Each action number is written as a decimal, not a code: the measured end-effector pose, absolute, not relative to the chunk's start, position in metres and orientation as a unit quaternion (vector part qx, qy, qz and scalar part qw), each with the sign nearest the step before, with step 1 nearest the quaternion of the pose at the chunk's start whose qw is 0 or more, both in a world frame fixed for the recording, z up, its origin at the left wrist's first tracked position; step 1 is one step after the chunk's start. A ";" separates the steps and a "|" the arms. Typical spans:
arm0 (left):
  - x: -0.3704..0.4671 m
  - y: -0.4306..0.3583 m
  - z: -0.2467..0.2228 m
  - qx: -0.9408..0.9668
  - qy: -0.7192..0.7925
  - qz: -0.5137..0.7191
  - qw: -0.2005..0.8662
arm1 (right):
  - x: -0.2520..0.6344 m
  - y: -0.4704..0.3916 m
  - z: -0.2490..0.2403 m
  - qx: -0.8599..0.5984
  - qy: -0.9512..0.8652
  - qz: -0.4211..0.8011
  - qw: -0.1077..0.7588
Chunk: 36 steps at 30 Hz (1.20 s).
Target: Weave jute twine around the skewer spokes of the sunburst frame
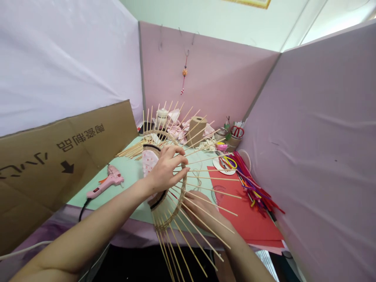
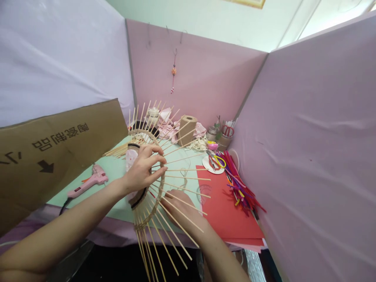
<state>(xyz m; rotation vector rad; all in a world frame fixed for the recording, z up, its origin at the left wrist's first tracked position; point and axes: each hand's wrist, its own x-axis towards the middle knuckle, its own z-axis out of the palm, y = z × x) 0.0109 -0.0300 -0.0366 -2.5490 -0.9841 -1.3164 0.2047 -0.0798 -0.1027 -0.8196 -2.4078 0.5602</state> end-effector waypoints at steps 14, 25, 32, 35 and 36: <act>0.012 -0.033 -0.039 -0.828 -0.324 -0.455 0.047 | 0.194 -0.064 -0.092 -0.319 -0.612 0.532 0.492; 0.014 -0.045 -0.070 -0.831 -0.295 -0.461 0.099 | 0.190 -0.067 -0.114 -0.363 -0.638 0.368 0.570; 0.016 -0.050 -0.078 -0.846 -0.280 -0.435 0.131 | 0.189 -0.067 -0.114 -0.381 -0.608 0.389 0.578; 0.011 -0.045 -0.077 -0.858 -0.270 -0.415 0.134 | 0.189 -0.067 -0.112 -0.390 -0.601 0.394 0.576; 0.009 -0.043 -0.076 -0.864 -0.270 -0.405 0.130 | 0.189 -0.067 -0.112 -0.392 -0.601 0.396 0.573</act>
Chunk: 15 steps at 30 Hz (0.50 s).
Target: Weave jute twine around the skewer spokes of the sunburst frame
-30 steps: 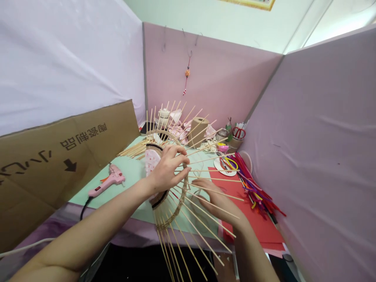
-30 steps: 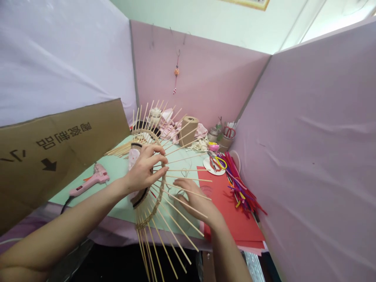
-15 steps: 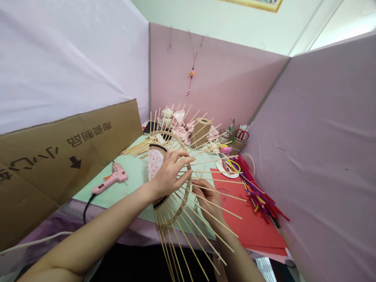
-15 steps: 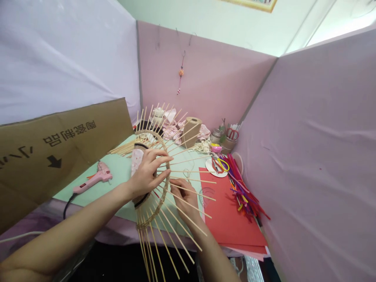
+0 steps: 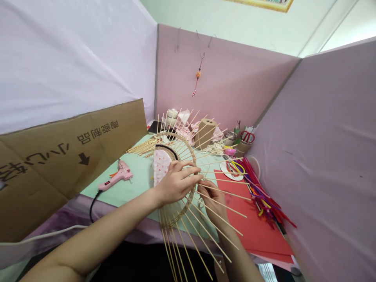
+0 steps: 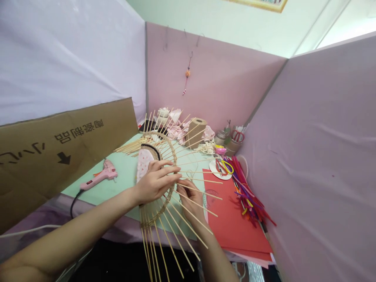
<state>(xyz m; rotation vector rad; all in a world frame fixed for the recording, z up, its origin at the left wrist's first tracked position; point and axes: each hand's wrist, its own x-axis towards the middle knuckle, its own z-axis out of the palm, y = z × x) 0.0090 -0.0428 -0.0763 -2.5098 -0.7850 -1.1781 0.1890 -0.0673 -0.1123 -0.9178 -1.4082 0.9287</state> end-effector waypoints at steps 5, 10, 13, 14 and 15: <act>0.000 -0.034 -0.070 -0.880 -0.278 -0.371 0.100 | 0.188 -0.065 -0.115 -0.393 -0.598 0.408 0.567; 0.000 -0.028 -0.062 -0.901 -0.243 -0.339 0.118 | 0.189 -0.063 -0.119 -0.381 -0.591 0.417 0.576; -0.001 -0.026 -0.060 -0.907 -0.240 -0.322 0.126 | 0.195 -0.063 -0.122 -0.377 -0.605 0.418 0.563; -0.001 -0.026 -0.061 -0.908 -0.240 -0.317 0.130 | 0.197 -0.063 -0.123 -0.377 -0.610 0.419 0.557; -0.002 -0.026 -0.061 -0.909 -0.239 -0.312 0.135 | 0.199 -0.064 -0.124 -0.380 -0.612 0.421 0.552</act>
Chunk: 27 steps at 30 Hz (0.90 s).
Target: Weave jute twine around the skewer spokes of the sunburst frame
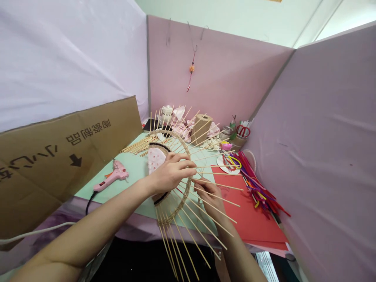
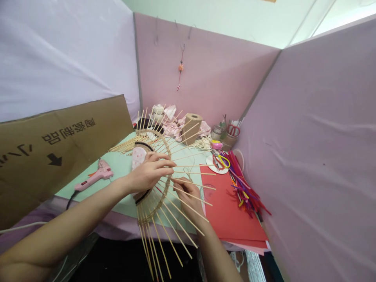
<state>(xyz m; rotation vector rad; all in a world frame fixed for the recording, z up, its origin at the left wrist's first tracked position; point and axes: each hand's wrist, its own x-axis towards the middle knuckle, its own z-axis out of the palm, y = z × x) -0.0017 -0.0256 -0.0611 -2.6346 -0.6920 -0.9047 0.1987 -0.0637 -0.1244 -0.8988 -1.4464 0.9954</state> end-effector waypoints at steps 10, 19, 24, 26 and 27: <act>-0.006 -0.024 -0.064 -0.902 -0.234 -0.324 0.163 | 0.237 -0.078 -0.116 -0.420 -0.675 0.384 0.470; -0.007 -0.025 -0.063 -0.899 -0.246 -0.332 0.146 | 0.302 -0.101 -0.065 -0.467 -0.720 0.300 0.417; -0.007 -0.025 -0.065 -0.898 -0.246 -0.336 0.146 | 0.303 -0.124 -0.045 -0.481 -0.749 0.180 0.418; -0.007 -0.025 -0.066 -0.897 -0.251 -0.335 0.142 | 0.300 -0.133 -0.043 -0.481 -0.765 0.099 0.416; -0.007 -0.025 -0.066 -0.897 -0.254 -0.335 0.139 | 0.298 -0.137 -0.044 -0.478 -0.772 0.057 0.415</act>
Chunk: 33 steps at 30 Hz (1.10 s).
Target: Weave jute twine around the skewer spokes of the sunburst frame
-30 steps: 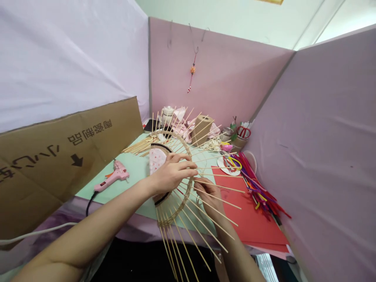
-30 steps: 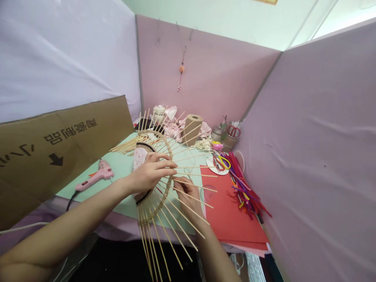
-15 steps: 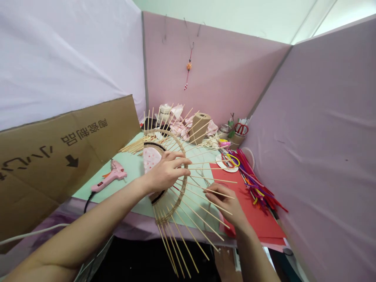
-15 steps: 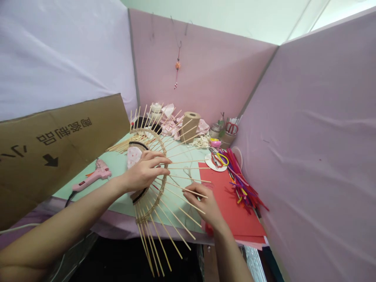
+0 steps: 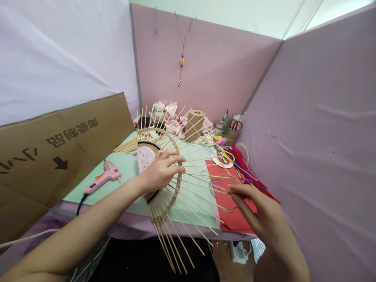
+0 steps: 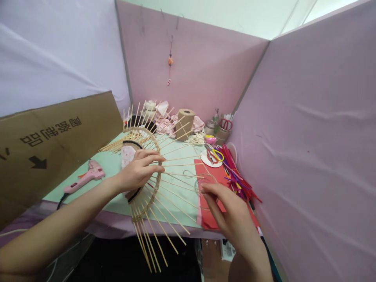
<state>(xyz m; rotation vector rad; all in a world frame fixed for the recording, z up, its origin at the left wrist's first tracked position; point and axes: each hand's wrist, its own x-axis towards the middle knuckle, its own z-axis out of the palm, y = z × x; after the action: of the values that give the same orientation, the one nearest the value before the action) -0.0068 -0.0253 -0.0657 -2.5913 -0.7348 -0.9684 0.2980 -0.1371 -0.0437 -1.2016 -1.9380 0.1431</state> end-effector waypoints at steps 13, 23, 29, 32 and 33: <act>-0.008 -0.028 -0.065 -0.896 -0.265 -0.339 0.107 | 0.300 -0.129 -0.089 -0.480 -0.724 0.261 0.421; -0.009 -0.030 -0.068 -0.897 -0.254 -0.359 0.045 | 0.221 -0.119 -0.122 -0.358 -0.887 0.198 0.213; -0.010 -0.036 -0.068 -0.894 -0.246 -0.373 0.010 | 0.199 -0.112 -0.116 -0.324 -0.919 0.150 0.167; -0.011 -0.038 -0.065 -0.905 -0.256 -0.337 0.036 | 0.202 -0.107 -0.120 -0.321 -0.921 0.144 0.166; -0.012 -0.038 -0.063 -0.906 -0.259 -0.333 0.043 | 0.204 -0.106 -0.122 -0.325 -0.920 0.142 0.168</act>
<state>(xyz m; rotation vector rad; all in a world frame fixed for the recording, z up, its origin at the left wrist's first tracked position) -0.0119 -0.0379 -0.0630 -2.7691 -0.7926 -1.0175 0.2042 -0.1056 -0.1216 -0.9231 -2.6155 0.4051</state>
